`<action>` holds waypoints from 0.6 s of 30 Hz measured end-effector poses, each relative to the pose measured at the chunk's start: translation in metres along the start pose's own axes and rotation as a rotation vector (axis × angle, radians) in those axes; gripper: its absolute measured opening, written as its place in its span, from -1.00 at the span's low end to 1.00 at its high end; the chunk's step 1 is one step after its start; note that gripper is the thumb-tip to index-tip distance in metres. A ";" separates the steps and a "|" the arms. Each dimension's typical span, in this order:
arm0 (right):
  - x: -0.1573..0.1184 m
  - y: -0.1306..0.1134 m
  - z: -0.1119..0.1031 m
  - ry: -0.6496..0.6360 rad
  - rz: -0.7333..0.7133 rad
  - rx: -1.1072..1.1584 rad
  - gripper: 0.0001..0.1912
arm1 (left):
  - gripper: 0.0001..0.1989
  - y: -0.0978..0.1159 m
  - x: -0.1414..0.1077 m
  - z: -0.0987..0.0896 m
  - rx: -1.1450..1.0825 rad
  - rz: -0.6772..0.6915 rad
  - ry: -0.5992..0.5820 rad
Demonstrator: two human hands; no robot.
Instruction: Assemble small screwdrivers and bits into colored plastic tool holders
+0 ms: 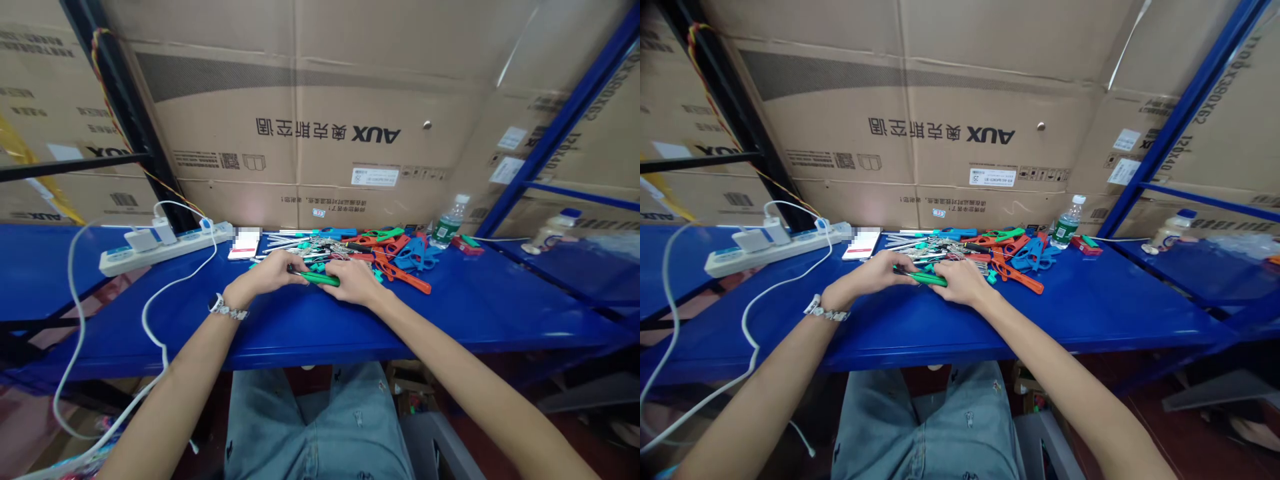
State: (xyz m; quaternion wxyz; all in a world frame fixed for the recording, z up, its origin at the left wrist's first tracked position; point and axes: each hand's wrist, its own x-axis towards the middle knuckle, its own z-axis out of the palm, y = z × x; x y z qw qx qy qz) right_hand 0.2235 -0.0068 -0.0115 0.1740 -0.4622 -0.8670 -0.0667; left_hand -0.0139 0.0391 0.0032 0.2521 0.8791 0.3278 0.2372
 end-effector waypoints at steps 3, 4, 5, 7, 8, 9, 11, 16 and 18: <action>0.001 -0.001 0.001 0.010 -0.007 -0.025 -0.76 | -0.89 0.002 -0.002 -0.001 0.086 0.044 0.060; 0.001 -0.001 0.002 0.011 -0.015 -0.023 -0.74 | -0.89 0.002 -0.002 -0.001 0.124 0.058 0.074; 0.001 0.000 0.002 0.015 -0.023 -0.015 -0.73 | -0.89 0.001 -0.002 -0.002 0.161 0.071 0.082; 0.001 0.001 0.003 0.032 -0.030 0.004 -0.72 | -0.89 0.000 -0.002 -0.002 0.220 0.092 0.092; 0.001 0.002 0.003 0.042 -0.026 0.009 -0.72 | -0.89 -0.001 -0.002 -0.001 0.239 0.101 0.096; 0.001 0.002 0.002 0.049 -0.019 0.010 -0.72 | -0.88 -0.001 -0.002 -0.001 0.253 0.108 0.103; 0.000 0.002 0.001 0.046 -0.010 0.001 -0.72 | -0.88 -0.001 -0.001 -0.001 0.272 0.120 0.121; 0.000 -0.002 -0.002 0.049 -0.044 0.009 -0.67 | -0.87 0.003 -0.001 0.000 0.354 0.165 0.112; 0.000 -0.003 -0.002 0.036 -0.062 0.020 -0.67 | -0.87 0.004 -0.001 0.001 0.369 0.186 0.108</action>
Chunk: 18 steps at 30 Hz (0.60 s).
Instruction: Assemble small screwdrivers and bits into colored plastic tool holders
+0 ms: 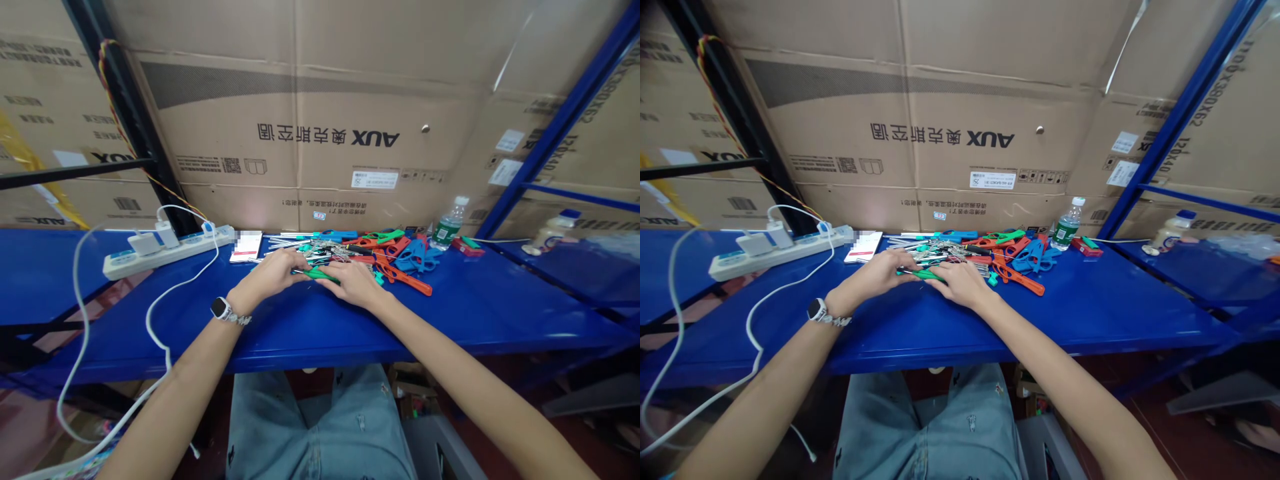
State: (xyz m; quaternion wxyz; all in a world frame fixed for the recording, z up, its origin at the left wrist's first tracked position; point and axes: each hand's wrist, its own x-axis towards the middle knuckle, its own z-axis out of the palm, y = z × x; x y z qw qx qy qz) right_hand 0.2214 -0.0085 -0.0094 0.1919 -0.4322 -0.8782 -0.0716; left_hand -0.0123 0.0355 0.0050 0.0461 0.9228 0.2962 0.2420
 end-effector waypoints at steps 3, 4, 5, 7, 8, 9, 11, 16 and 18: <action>0.000 0.002 0.001 -0.006 -0.022 0.019 -0.69 | -0.87 0.000 -0.001 0.001 0.008 0.022 0.010; -0.001 0.003 0.002 0.002 -0.026 0.023 -0.69 | -0.87 0.000 -0.001 0.002 0.018 0.030 0.012; -0.001 0.004 0.003 0.012 -0.026 0.026 -0.70 | -0.87 0.000 -0.001 0.002 0.031 0.038 0.014; -0.001 0.006 0.003 0.026 -0.016 0.024 -0.69 | -0.86 -0.001 0.002 0.002 0.063 0.049 0.013; -0.001 0.006 0.003 0.031 -0.005 0.022 -0.69 | -0.86 -0.002 0.004 0.002 0.078 0.052 0.010; -0.001 0.007 0.003 0.034 0.008 0.020 -0.69 | -0.85 -0.002 0.006 0.001 0.093 0.055 0.006; 0.000 0.007 0.003 0.045 0.044 0.022 -0.70 | -0.83 -0.002 0.013 -0.004 0.130 0.062 -0.009; 0.002 0.009 0.002 0.131 0.142 0.100 -0.70 | -0.70 0.007 0.015 -0.020 0.261 0.065 0.174; 0.002 0.010 0.003 0.171 0.181 0.163 -0.71 | -0.59 0.013 0.007 -0.022 0.250 0.029 0.385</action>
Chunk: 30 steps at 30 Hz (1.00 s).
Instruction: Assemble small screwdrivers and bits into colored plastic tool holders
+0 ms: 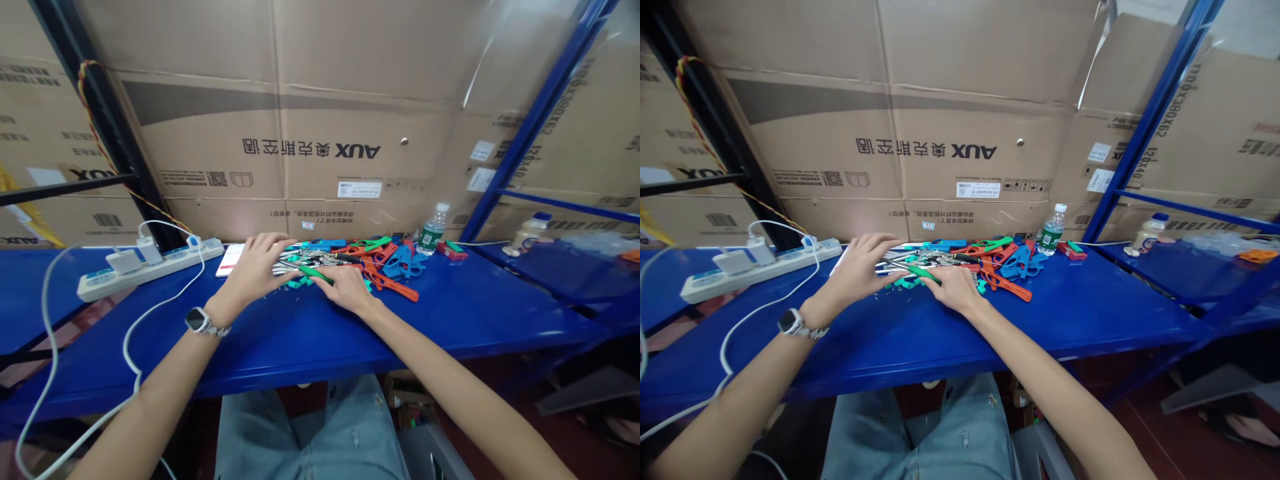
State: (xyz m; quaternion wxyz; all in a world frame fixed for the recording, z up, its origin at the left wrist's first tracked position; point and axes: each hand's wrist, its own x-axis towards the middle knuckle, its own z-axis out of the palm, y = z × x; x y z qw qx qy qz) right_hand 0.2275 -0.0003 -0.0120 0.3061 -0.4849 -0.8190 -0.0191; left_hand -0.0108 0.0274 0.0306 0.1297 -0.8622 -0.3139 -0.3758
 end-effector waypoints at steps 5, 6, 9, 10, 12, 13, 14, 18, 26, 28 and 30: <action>0.001 -0.002 0.003 0.082 0.092 0.174 -0.67 | -0.68 0.019 -0.015 0.014 -0.376 -0.534 0.347; 0.002 -0.004 0.004 0.100 0.114 0.230 -0.66 | -0.66 0.024 -0.012 0.022 -0.523 -0.610 0.257; 0.006 -0.010 0.010 0.104 0.195 0.539 -0.56 | -0.53 0.038 0.005 0.046 -0.969 -0.672 0.055; 0.008 -0.012 0.012 0.096 0.223 0.661 -0.51 | -0.49 0.042 0.011 0.054 -1.072 -0.669 0.036; 0.011 -0.014 0.017 0.094 0.266 0.855 -0.42 | -0.47 0.049 0.023 0.066 -1.196 -0.681 0.053; 0.013 -0.015 0.020 0.099 0.281 0.914 -0.39 | -0.46 0.052 0.027 0.070 -1.236 -0.696 0.068; 0.014 -0.015 0.022 0.101 0.293 0.958 -0.37 | -0.47 0.054 0.030 0.073 -1.265 -0.716 0.088; 0.015 -0.015 0.031 0.068 0.309 1.024 -0.34 | -0.48 0.058 0.032 0.075 -1.318 -0.766 0.155; 0.004 -0.023 0.037 -0.036 0.167 0.596 -0.48 | -0.56 0.045 0.038 0.059 -1.447 -0.890 0.289; 0.002 -0.026 0.037 -0.051 0.170 0.518 -0.48 | -0.58 0.046 0.039 0.056 -1.531 -0.906 0.249; 0.002 -0.028 0.034 -0.073 0.171 0.455 -0.45 | -0.58 0.048 0.040 0.052 -1.614 -0.894 0.188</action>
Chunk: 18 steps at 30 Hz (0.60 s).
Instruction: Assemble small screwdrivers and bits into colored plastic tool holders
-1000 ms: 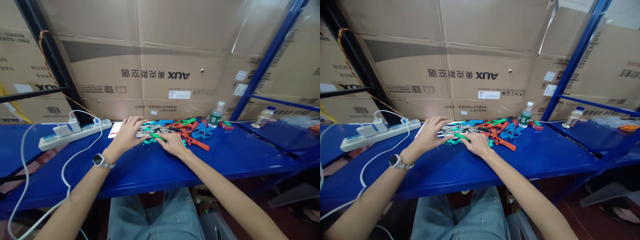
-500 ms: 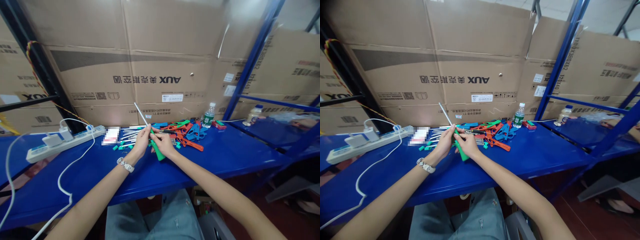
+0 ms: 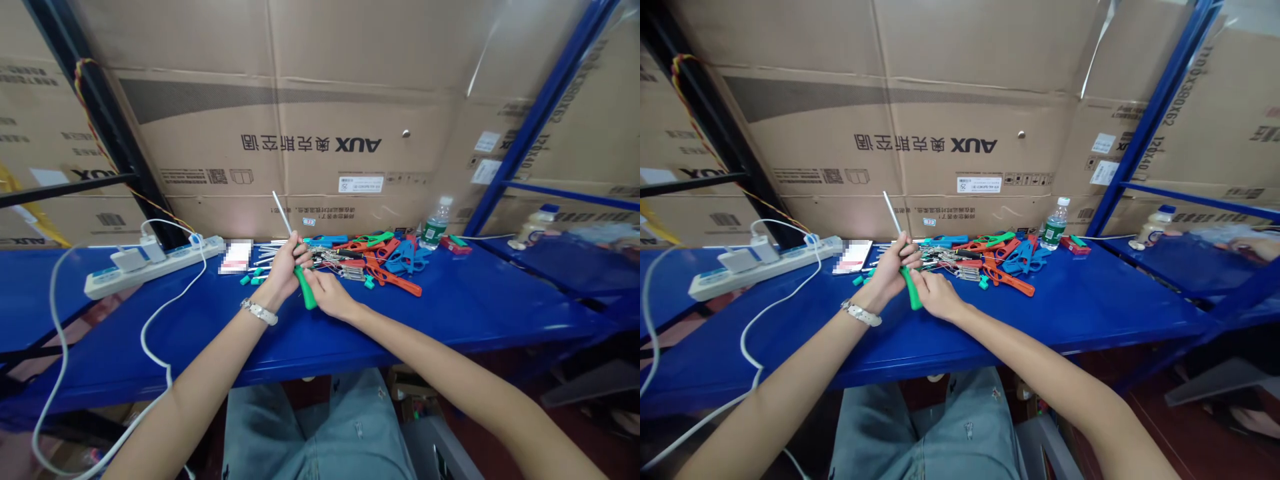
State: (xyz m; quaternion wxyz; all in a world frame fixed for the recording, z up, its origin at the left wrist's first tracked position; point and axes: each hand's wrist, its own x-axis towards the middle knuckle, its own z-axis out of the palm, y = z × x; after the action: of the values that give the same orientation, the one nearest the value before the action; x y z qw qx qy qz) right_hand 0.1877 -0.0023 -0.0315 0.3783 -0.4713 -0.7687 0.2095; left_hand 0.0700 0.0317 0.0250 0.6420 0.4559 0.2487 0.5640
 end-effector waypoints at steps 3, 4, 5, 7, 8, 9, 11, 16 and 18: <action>-0.001 -0.001 -0.009 -0.031 -0.013 -0.029 -0.37 | -0.55 0.008 -0.003 0.001 0.058 0.014 -0.079; -0.001 0.000 -0.014 -0.035 -0.022 -0.012 -0.35 | -0.56 0.012 -0.003 0.000 0.133 0.050 -0.101; -0.001 0.001 -0.018 -0.024 -0.029 0.012 -0.33 | -0.57 0.017 -0.002 -0.003 0.240 0.108 -0.117; -0.001 0.006 -0.028 0.047 -0.012 0.007 -0.35 | -0.60 0.029 0.001 -0.012 0.557 0.265 -0.133; 0.000 0.008 -0.033 0.101 0.014 -0.057 -0.41 | -0.63 0.036 0.002 -0.017 0.763 0.387 -0.111; 0.001 0.010 -0.036 0.138 0.041 -0.141 -0.51 | -0.66 0.041 0.003 -0.023 0.978 0.478 -0.109; 0.003 0.014 -0.039 0.150 0.056 -0.315 -0.74 | -0.73 0.048 0.002 -0.036 1.319 0.533 -0.142; 0.010 0.016 -0.031 -0.048 -0.108 -0.609 -0.74 | -0.77 0.035 -0.009 -0.069 1.684 0.464 -0.222; 0.014 0.016 -0.027 -0.121 -0.147 -0.669 -0.74 | -0.76 0.027 -0.014 -0.079 1.737 0.444 -0.259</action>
State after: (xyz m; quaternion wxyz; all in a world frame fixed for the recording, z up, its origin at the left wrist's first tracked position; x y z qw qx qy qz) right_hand 0.2135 0.0160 -0.0203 0.1708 -0.4993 -0.8477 -0.0546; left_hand -0.0130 0.0413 0.0091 -0.0287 0.8772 0.4189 0.2328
